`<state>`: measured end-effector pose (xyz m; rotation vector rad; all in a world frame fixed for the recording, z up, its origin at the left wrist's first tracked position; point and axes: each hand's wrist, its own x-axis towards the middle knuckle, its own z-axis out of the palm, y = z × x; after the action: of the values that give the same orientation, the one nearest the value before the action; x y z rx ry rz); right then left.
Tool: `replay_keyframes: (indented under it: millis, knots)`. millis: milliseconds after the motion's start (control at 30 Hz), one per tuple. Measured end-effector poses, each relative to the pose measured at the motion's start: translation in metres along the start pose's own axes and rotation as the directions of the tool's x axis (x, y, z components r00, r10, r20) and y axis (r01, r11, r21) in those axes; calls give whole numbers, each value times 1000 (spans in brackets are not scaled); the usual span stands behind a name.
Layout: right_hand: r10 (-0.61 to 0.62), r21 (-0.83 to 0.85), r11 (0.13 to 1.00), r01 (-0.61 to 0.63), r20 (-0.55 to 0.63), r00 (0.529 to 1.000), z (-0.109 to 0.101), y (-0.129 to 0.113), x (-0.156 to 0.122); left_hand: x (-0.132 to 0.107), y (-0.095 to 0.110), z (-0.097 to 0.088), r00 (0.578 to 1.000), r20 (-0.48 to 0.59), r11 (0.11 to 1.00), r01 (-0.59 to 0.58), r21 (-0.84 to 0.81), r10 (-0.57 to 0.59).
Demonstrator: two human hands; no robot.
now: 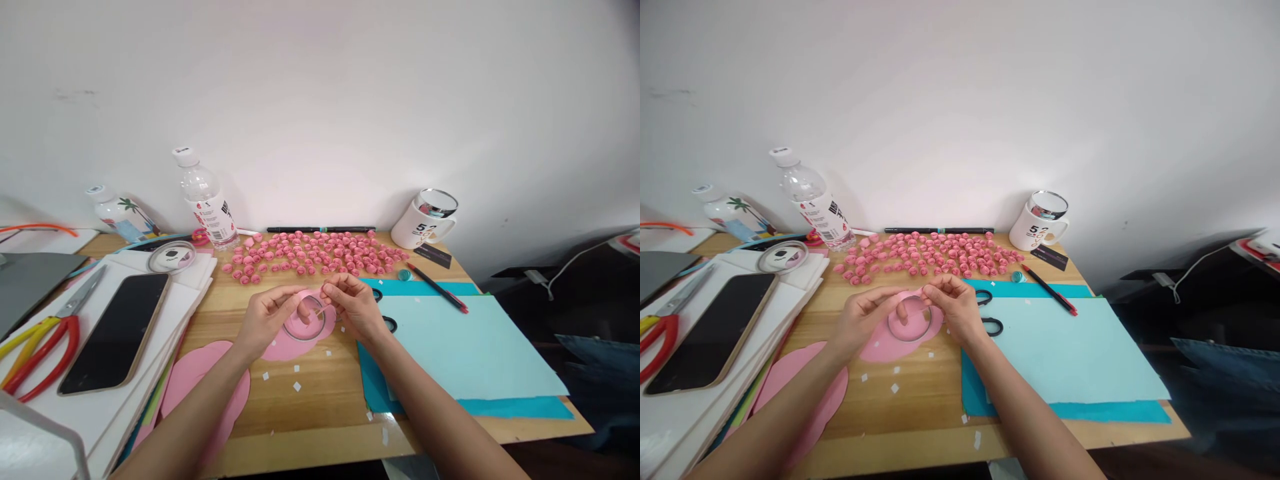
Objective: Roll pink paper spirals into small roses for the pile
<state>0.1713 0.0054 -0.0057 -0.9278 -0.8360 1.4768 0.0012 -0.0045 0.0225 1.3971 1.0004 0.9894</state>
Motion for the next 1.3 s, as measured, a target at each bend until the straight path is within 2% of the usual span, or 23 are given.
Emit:
replay_keyframes:
  millis: [367, 700, 1067, 1300]
  knots:
    - [70, 68, 995, -70, -8, 998, -3, 2, 1, 0, -1, 1, 999, -34, 999, 7, -46, -8]
    - [24, 47, 999, -26, 43, 999, -2, 3, 0, 0, 0, 0, 1000, -9, 1000, -3, 5, 3]
    - [66, 69, 995, -69, 44, 997, -3, 2, 0, 1, -3, 0, 999, -40, 999, -3, -38, 1]
    - [69, 66, 995, -72, 49, 996, -3, 2, 0, 1, -5, -1, 1000, -20, 998, -6, -61, 5]
